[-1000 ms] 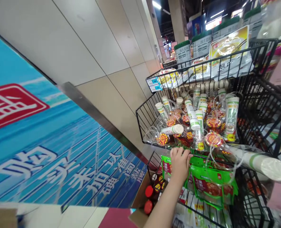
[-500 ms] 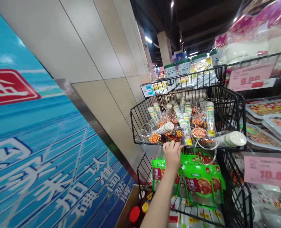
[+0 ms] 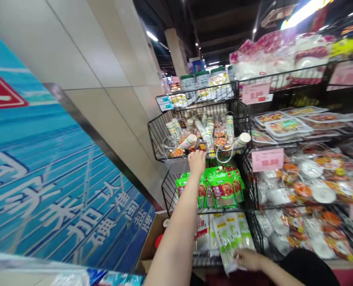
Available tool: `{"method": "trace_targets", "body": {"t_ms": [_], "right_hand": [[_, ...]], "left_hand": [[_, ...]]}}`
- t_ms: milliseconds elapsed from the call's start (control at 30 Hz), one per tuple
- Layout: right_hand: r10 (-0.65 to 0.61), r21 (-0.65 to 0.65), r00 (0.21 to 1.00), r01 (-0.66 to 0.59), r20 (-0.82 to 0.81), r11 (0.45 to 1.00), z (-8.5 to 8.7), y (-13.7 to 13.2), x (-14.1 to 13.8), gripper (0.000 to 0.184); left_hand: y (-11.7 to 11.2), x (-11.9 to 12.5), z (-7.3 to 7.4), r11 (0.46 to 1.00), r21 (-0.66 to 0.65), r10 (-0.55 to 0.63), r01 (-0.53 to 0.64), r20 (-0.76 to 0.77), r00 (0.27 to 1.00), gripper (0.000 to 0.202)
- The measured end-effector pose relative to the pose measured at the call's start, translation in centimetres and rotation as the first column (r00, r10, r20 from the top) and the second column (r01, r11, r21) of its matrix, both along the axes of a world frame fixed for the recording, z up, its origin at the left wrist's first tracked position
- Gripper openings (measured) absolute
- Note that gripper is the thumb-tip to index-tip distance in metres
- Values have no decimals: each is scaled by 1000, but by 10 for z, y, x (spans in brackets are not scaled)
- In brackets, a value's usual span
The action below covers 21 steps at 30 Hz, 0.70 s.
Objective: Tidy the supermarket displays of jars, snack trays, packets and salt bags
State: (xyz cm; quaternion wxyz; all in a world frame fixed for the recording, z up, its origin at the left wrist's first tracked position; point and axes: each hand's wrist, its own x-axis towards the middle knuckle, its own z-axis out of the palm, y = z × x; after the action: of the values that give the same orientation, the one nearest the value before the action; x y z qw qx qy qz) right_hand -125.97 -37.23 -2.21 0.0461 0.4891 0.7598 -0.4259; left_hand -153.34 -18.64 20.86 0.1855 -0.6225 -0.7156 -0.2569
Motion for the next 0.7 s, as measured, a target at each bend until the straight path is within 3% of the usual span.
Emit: {"method": "trace_targets", "body": {"t_ms": [100, 200, 300, 400, 533, 633, 700], "right_hand": [[20, 154, 998, -11, -55, 988, 16, -13, 70, 31], [-100, 307, 995, 98, -10, 946, 30, -43, 150, 45], [-294, 255, 945, 252, 143, 934, 29, -87, 224, 53], [-479, 194, 830, 440, 285, 877, 20, -130, 281, 54], [-618, 226, 723, 575, 308, 786, 23, -162, 330, 57], [-667, 246, 661, 622, 345, 743, 45, -163, 345, 60], [-675, 276, 661, 616, 328, 738, 62, -151, 344, 59]], "left_hand": [[-7, -4, 2, 995, -47, -90, 90, -10, 996, 38], [-13, -7, 2, 990, -81, -122, 119, -36, 992, 51], [-16, -5, -2, 989, -120, -95, 85, -86, 992, 67], [-16, -1, -7, 993, -104, -63, 51, -122, 990, 82], [-18, 3, -13, 998, -45, -45, 38, -165, 985, 81], [-19, 3, -16, 999, 1, -43, 45, -200, 979, 76], [-17, 3, -18, 999, 27, -32, 38, -202, 979, 70]]}}
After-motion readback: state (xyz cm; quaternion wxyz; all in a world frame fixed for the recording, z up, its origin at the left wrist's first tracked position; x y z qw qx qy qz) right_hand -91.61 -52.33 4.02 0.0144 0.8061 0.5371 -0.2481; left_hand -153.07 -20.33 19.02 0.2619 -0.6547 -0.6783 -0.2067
